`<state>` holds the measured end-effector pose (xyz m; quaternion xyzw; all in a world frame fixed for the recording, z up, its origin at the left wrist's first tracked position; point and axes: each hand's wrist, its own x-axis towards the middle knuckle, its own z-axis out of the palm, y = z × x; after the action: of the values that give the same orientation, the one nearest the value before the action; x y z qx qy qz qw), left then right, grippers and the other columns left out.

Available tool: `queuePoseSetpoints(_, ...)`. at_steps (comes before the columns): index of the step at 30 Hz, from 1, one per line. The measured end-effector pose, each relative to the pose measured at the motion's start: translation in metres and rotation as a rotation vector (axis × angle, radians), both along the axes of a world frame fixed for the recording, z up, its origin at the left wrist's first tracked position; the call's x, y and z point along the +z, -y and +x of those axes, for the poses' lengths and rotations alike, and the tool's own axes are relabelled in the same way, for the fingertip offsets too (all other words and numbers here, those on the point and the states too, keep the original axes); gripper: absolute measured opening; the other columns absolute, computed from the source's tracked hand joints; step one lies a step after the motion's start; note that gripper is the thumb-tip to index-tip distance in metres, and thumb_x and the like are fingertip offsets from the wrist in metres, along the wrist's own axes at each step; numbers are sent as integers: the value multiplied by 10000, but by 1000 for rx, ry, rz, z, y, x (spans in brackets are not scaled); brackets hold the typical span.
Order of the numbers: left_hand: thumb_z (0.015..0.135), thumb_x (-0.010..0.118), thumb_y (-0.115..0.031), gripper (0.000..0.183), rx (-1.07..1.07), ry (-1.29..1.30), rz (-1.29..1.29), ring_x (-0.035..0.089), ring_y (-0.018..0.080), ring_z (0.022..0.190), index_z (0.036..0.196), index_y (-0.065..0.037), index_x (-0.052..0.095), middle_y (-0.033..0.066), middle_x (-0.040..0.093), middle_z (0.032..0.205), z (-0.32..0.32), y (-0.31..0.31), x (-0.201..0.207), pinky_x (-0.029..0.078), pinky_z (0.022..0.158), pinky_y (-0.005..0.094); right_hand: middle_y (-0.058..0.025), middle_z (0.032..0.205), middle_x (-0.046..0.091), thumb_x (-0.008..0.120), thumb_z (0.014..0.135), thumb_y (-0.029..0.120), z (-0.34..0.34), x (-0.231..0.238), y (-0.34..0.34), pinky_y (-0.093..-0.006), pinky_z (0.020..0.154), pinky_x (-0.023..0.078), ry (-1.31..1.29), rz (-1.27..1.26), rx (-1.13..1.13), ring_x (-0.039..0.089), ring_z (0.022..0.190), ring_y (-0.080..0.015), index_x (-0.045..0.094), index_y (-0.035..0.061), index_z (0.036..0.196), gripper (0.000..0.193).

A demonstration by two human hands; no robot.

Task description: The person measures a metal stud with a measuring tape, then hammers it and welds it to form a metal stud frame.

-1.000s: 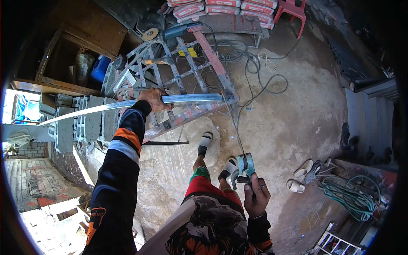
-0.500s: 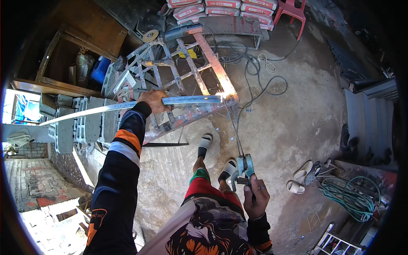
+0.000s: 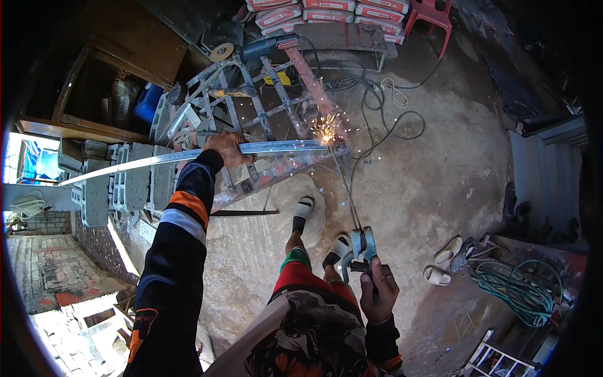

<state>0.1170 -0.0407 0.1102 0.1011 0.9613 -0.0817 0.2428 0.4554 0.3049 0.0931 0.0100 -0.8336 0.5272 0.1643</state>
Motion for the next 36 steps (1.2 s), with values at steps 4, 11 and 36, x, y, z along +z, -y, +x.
queuePoseSetpoints(4,714,725,-361,374,11,37,68,719,329,866,1050,-200,754,126,742,954,-3,1,0,568,777,427,-158,778,617,593,899,-12,3,1,-2,-327,571,453,57,57,-5,544,626,-217,565,7,1371,473)
queuePoseSetpoints(11,675,745,-538,468,7,-7,18,710,308,903,995,-198,775,107,748,968,0,4,-5,546,830,402,-142,876,634,564,918,-14,1,-1,0,-321,615,462,36,-43,-2,558,693,-201,533,-14,1383,466)
queuePoseSetpoints(36,705,675,-636,648,33,111,-51,682,297,1050,1167,-187,736,109,721,1127,-3,-4,5,516,970,412,-150,870,640,575,926,17,0,-2,-5,-318,603,457,44,-41,0,563,690,-211,523,12,1405,483)
